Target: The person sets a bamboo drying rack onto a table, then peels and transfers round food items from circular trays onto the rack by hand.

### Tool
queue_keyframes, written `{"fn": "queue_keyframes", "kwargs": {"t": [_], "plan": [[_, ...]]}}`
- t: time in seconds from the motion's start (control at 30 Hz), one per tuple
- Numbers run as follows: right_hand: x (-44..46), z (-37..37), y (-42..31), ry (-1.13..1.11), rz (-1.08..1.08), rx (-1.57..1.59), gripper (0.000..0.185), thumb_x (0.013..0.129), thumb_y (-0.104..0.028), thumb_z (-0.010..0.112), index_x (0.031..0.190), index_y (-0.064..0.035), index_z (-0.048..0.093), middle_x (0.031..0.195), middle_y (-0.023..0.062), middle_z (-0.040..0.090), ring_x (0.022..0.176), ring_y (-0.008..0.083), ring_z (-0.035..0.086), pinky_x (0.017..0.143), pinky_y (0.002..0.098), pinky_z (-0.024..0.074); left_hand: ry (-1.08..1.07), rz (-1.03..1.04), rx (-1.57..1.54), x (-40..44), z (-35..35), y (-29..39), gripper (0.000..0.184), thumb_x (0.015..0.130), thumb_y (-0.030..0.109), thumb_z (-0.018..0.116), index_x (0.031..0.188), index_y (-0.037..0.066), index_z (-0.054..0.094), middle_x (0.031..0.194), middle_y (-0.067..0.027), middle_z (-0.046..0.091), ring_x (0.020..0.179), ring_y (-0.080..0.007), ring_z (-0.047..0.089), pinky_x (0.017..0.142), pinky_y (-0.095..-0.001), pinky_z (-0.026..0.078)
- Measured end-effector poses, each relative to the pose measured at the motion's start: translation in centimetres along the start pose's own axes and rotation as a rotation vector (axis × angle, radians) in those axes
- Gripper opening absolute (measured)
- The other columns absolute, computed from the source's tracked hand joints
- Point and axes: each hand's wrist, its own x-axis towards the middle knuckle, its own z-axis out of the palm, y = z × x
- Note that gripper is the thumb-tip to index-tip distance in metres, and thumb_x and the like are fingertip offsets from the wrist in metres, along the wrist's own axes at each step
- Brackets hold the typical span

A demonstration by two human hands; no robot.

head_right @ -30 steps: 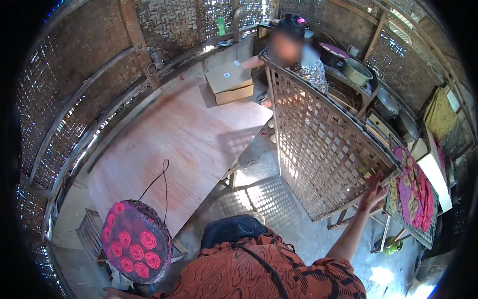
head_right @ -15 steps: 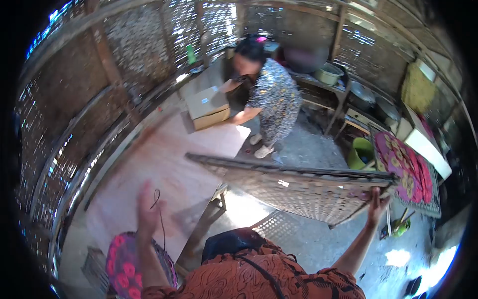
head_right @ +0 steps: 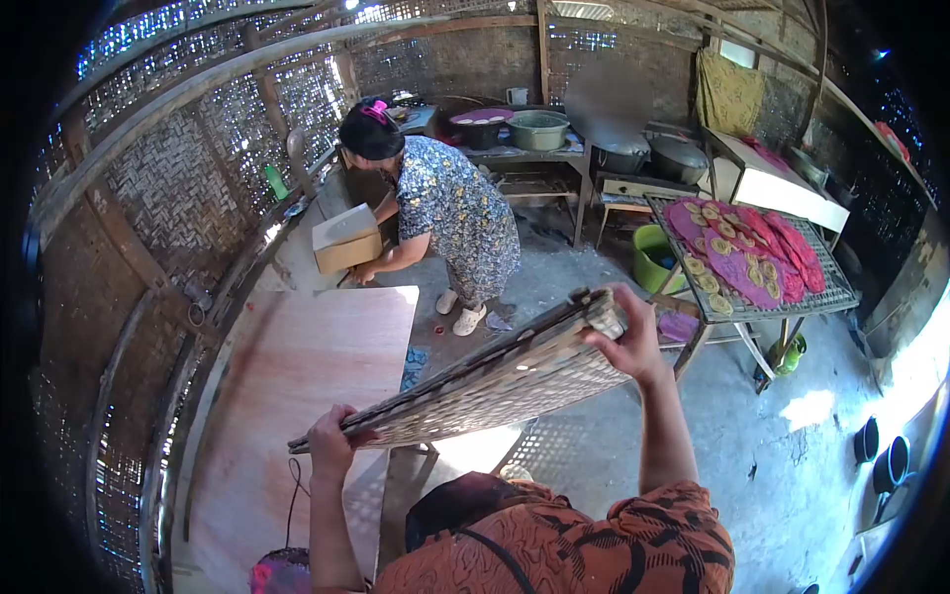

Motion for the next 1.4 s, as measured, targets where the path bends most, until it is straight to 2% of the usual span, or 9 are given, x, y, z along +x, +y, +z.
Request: {"fn": "queue_keyframes", "kwargs": {"t": [0.1,0.3,0.37,0.5,0.8,0.9,1.0,1.3,1.4], "plan": [[-0.9,0.4,4.0,0.086,-0.136,-0.071,0.081,0.069,-0.063,0.066,0.109,0.0057,0.052,0.105,0.0168,0.058,0.097,0.0292,0.056,0.087,0.0379,0.0431,-0.01,0.019,0.061,0.3,-0.1,-0.4,0.049,0.059,0.049,0.077,0.074,0.007,0.054,0.063,-0.0089,0.059,0.059,-0.0312,0.058,0.054,-0.0412,0.044],[-7.0,-0.1,16.7,0.558,0.303,-0.094,0.048,0.093,-0.038,0.05,0.123,0.0001,0.044,0.114,0.0146,0.054,0.1,0.0221,0.054,0.09,0.0339,0.0405,0.006,-0.108,0.046,2.1,0.6,-1.6,0.053,0.062,0.056,0.072,0.073,0.007,0.054,0.061,-0.0091,0.058,0.059,-0.0315,0.059,0.054,-0.0411,0.045],[-8.8,-0.4,21.2,0.293,0.515,-0.329,0.039,0.097,-0.029,0.046,0.123,-0.0007,0.046,0.114,0.0115,0.055,0.102,0.0188,0.053,0.091,0.0319,0.0395,0.019,-0.131,0.062,2.8,0.8,-1.9,0.054,0.062,0.058,0.072,0.072,0.007,0.054,0.06,-0.0092,0.058,0.059,-0.0312,0.059,0.053,-0.0409,0.045],[-7.6,1.6,24.4,0.274,0.255,-0.077,0.051,0.096,-0.042,0.041,0.123,0.0004,0.046,0.112,0.0106,0.054,0.106,0.0217,0.049,0.095,0.0341,0.0348,0.046,-0.105,0.098,4.8,1.1,-2.8,0.053,0.063,0.058,0.071,0.071,0.009,0.053,0.06,-0.0083,0.057,0.059,-0.0294,0.06,0.053,-0.0403,0.046],[3.3,9.9,37.6,0.124,0.331,0.059,0.066,0.095,-0.052,0.037,0.125,0.0061,0.046,0.107,0.0125,0.054,0.095,0.0214,0.048,0.089,0.0313,0.0376,0.094,-0.235,0.145,6.5,1.9,-3.7,0.047,0.064,0.052,0.073,0.077,0.011,0.054,0.064,-0.0058,0.059,0.061,-0.0255,0.062,0.053,-0.037,0.048],[7.6,15.6,36.2,0.112,0.315,0.117,0.058,0.096,-0.05,0.038,0.107,0.0042,0.054,0.089,0.0071,0.052,0.082,0.0161,0.045,0.076,0.0297,0.039,0.163,-0.353,0.215,6.2,1.5,-5.3,0.047,0.064,0.052,0.073,0.078,0.011,0.056,0.065,-0.0058,0.061,0.062,-0.0257,0.062,0.054,-0.0369,0.049],[12.2,21.8,32.4,0.018,0.269,0.23,0.044,0.096,-0.048,0.04,0.072,-0.0109,0.032,0.067,-0.0043,0.028,0.062,0.0077,0.028,0.056,0.0247,0.0244,0.224,-0.5,0.29,5.5,-2.3,-6.4,0.049,0.065,0.055,0.072,0.08,0.01,0.058,0.066,-0.0075,0.063,0.064,-0.027,0.064,0.056,-0.0364,0.05],[27.2,39.0,7.1,-0.169,-0.02,0.263,0.036,0.095,-0.033,0.05,0.086,0.0004,0.059,0.065,-0.0043,0.04,0.061,0.0061,0.033,0.052,0.0224,0.0257,0.656,-0.636,0.327,-3.2,-17.3,-17.4,0.04,0.081,0.041,0.067,0.093,0.004,0.061,0.067,-0.0151,0.062,0.062,-0.029,0.064,0.055,-0.035,0.047],[28.8,45.1,-3.4,-0.227,-0.11,0.292,0.039,0.092,-0.035,0.055,0.073,-0.0015,0.057,0.059,-0.005,0.034,0.057,0.0057,0.03,0.049,0.0239,0.025,0.804,-0.686,0.271,-7.4,-20.4,-22.2,0.038,0.085,0.036,0.064,0.096,0.001,0.062,0.063,-0.012,0.06,0.057,-0.0187,0.06,0.054,-0.0321,0.045]]}}
